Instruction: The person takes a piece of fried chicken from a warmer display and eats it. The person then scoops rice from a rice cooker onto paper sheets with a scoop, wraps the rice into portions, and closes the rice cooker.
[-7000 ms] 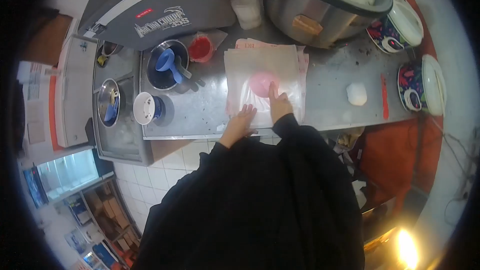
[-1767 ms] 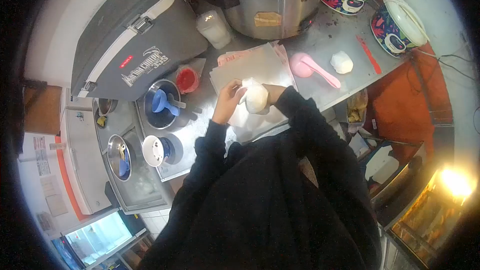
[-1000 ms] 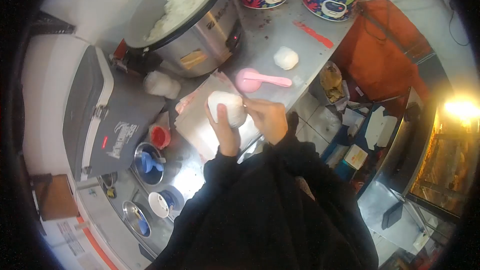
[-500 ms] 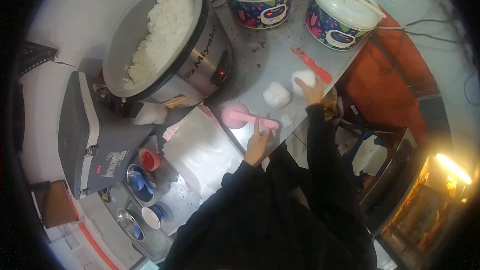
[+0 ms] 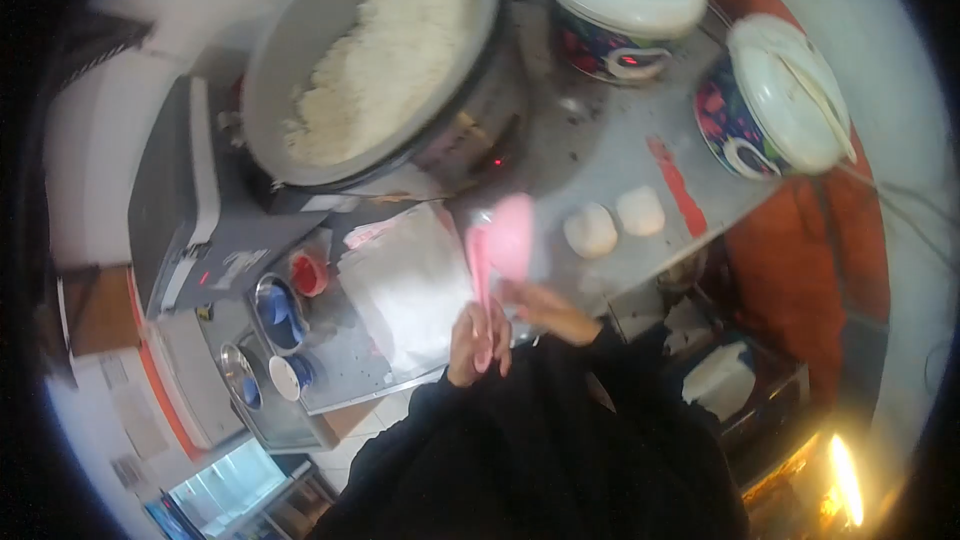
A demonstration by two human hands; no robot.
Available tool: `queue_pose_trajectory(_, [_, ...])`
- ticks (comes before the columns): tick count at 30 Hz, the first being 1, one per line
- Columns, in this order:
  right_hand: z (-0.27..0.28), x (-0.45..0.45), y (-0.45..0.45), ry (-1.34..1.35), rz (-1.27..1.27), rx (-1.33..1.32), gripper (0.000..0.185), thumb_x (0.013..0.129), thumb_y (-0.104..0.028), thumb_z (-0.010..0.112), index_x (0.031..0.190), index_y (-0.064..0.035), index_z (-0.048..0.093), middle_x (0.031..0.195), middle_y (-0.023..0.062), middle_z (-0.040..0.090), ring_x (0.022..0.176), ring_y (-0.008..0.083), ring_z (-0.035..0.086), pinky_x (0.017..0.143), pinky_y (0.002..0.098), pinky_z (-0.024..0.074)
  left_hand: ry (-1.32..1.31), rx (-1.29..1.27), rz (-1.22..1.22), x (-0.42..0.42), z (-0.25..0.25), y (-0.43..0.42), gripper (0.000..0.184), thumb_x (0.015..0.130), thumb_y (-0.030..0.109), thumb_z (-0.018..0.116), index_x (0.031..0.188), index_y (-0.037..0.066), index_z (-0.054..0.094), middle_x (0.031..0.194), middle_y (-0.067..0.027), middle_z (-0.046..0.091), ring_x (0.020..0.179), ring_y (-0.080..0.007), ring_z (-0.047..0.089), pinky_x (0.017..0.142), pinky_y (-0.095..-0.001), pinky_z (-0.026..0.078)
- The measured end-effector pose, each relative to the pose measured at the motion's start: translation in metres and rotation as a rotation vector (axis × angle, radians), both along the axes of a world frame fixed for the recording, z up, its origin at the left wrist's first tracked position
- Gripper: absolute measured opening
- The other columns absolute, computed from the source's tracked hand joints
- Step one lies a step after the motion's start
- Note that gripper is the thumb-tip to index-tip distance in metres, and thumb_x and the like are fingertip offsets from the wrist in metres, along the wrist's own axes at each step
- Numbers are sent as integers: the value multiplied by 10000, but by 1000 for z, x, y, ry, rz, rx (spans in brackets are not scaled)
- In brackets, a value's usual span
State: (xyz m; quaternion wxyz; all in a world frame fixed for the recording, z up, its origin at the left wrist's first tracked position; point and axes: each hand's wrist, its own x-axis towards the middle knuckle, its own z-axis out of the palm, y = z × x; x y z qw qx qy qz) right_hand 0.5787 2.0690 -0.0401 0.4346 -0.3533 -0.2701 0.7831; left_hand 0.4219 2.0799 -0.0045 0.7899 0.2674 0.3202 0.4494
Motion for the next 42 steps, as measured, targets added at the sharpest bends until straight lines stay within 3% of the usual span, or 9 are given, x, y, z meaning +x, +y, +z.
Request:
queue_pose_trajectory(2, [34, -27, 8, 313, 38, -131, 412, 867, -172, 421, 1225, 5, 321, 1186, 112, 429, 1084, 189, 412, 894, 304, 348, -382, -43, -247, -9, 15, -7, 151, 790, 127, 468, 891, 60, 379, 778, -88, 383, 546, -150, 439, 424, -287, 449])
queue_pose_trajectory(6, [63, -1, 55, 128, 188, 81, 395, 859, -219, 440, 1158, 35, 391, 1083, 180, 498, 1016, 212, 472, 862, 302, 373, -92, 163, -292, -22, 33, 11, 331, 808, 144, 495, 1097, 43, 370, 914, -133, 449, 641, -179, 506, 584, -297, 470])
queue_pose_trajectory(11, [200, 32, 195, -987, -49, 667, 237, 824, -168, 437, 988, -12, 508, 600, 70, 544, 504, 233, 529, 510, 306, 422, 637, 496, 226, -72, 72, 60, 324, 825, 90, 456, 1122, -17, 384, 1027, -147, 522, 896, -214, 539, 828, -322, 394])
queue_pose_trajectory(14, [200, 4, 313, -1776, -57, 1371, 244, 792, -175, 477, 957, 3, 453, 699, 228, 561, 644, 370, 551, 587, 432, 432, 780, 601, 759, -97, 73, 112, 282, 803, 94, 478, 1050, -31, 422, 1027, -148, 474, 1021, -241, 431, 919, -340, 286])
queue_pose_trajectory(18, [150, -41, 431, -2109, 157, 1157, 153, 763, -148, 498, 847, -28, 452, 698, 198, 580, 701, 323, 590, 584, 412, 460, 977, 758, 1241, -88, 72, 193, 318, 800, 101, 458, 1081, -31, 388, 1110, -167, 410, 1120, -313, 312, 960, -412, 190])
queue_pose_trajectory(24, [99, -89, 469, -2139, 366, 1260, 198, 790, -191, 471, 866, -8, 479, 711, 178, 592, 630, 292, 606, 522, 366, 468, 1273, 725, 1369, -75, 53, 228, 325, 778, 190, 456, 1031, -13, 428, 1111, -172, 422, 1118, -338, 301, 949, -438, 192])
queue_pose_trajectory(27, [149, -123, 457, -1844, 1107, 1037, 333, 739, -245, 544, 905, 34, 471, 726, 181, 584, 625, 281, 606, 502, 353, 466, 1192, 610, 1451, -72, 48, 227, 235, 739, 210, 433, 866, 20, 486, 962, -136, 472, 990, -291, 379, 897, -411, 256])
queue_pose_trajectory(37, [149, -114, 398, -1651, 1072, 357, 351, 631, -71, 569, 870, 136, 417, 641, 214, 560, 542, 285, 599, 448, 342, 468, 1031, 658, 1780, -65, 40, 243, 158, 613, 153, 465, 740, 60, 478, 819, -100, 454, 881, -265, 412, 836, -360, 295])
queue_pose_trajectory(42, [154, -111, 362, -1692, 1260, 762, 348, 620, -18, 555, 863, 158, 378, 625, 253, 548, 548, 322, 596, 463, 368, 472, 1170, 738, 1621, -74, 24, 230, 118, 653, 121, 442, 747, 55, 468, 828, -95, 441, 905, -258, 398, 856, -368, 289])
